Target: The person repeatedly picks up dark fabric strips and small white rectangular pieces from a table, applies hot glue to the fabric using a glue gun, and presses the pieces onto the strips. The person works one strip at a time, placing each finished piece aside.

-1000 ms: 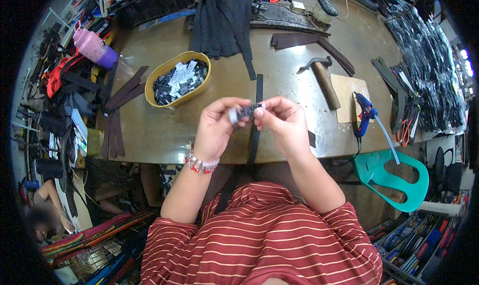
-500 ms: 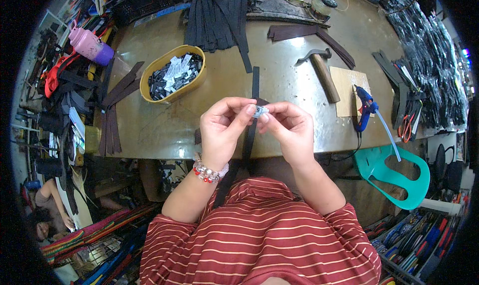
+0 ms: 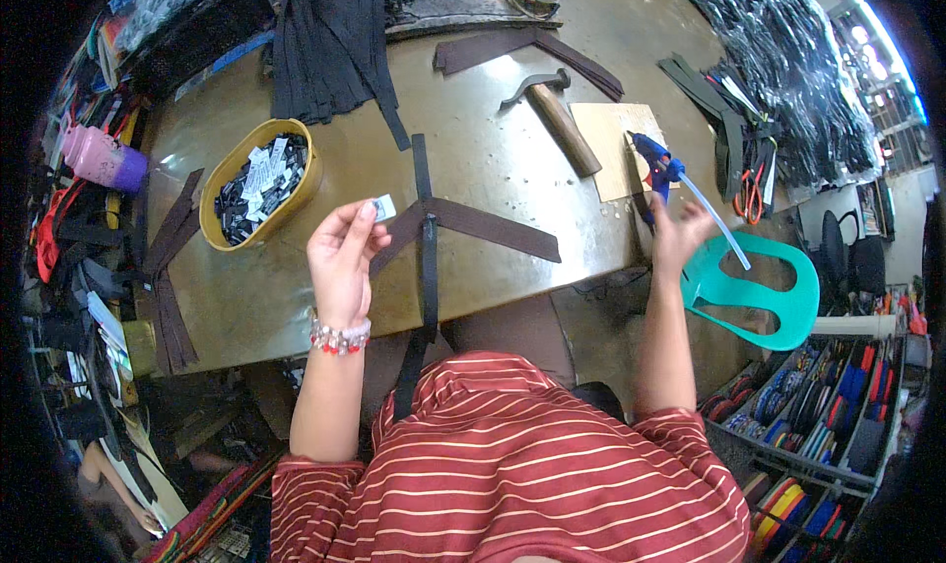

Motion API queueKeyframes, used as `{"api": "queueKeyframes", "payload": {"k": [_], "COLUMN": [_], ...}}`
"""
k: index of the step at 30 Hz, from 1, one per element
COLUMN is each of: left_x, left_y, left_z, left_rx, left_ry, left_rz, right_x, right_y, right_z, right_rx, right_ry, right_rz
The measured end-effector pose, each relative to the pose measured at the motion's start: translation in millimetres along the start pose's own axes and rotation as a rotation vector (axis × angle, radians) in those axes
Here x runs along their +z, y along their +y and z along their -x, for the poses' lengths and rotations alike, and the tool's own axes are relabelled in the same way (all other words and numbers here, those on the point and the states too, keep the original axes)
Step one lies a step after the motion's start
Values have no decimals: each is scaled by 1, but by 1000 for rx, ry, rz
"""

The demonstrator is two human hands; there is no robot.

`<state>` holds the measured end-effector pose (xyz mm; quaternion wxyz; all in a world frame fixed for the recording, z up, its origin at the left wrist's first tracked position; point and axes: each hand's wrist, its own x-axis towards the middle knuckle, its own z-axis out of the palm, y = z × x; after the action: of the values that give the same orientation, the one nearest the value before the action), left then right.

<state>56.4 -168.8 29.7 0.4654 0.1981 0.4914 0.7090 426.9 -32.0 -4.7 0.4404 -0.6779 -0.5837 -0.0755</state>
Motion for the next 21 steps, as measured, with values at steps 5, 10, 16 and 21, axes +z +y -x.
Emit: {"api": "queueKeyframes", "payload": {"k": [5,10,16,21], "left_x": [-2,-12,-20,-19], "left_y": [-26,-34,-47,-46], "left_z": [-13,-15,-22,-20], "left_rx": [16,-55,-114,-113], "left_ry": [-149,-125,-127,-128], "left_rz": [161,230,387,342], "right_x": [9,-10,7,6], "right_y": [-2,-105,-171,-175], "right_z": [-75,-120,-6,20], "right_rx": [-105,-494,-553,-632], "right_ry": [-381,-751,-1091,-972], "right_rz": [131,757,15,-74]}}
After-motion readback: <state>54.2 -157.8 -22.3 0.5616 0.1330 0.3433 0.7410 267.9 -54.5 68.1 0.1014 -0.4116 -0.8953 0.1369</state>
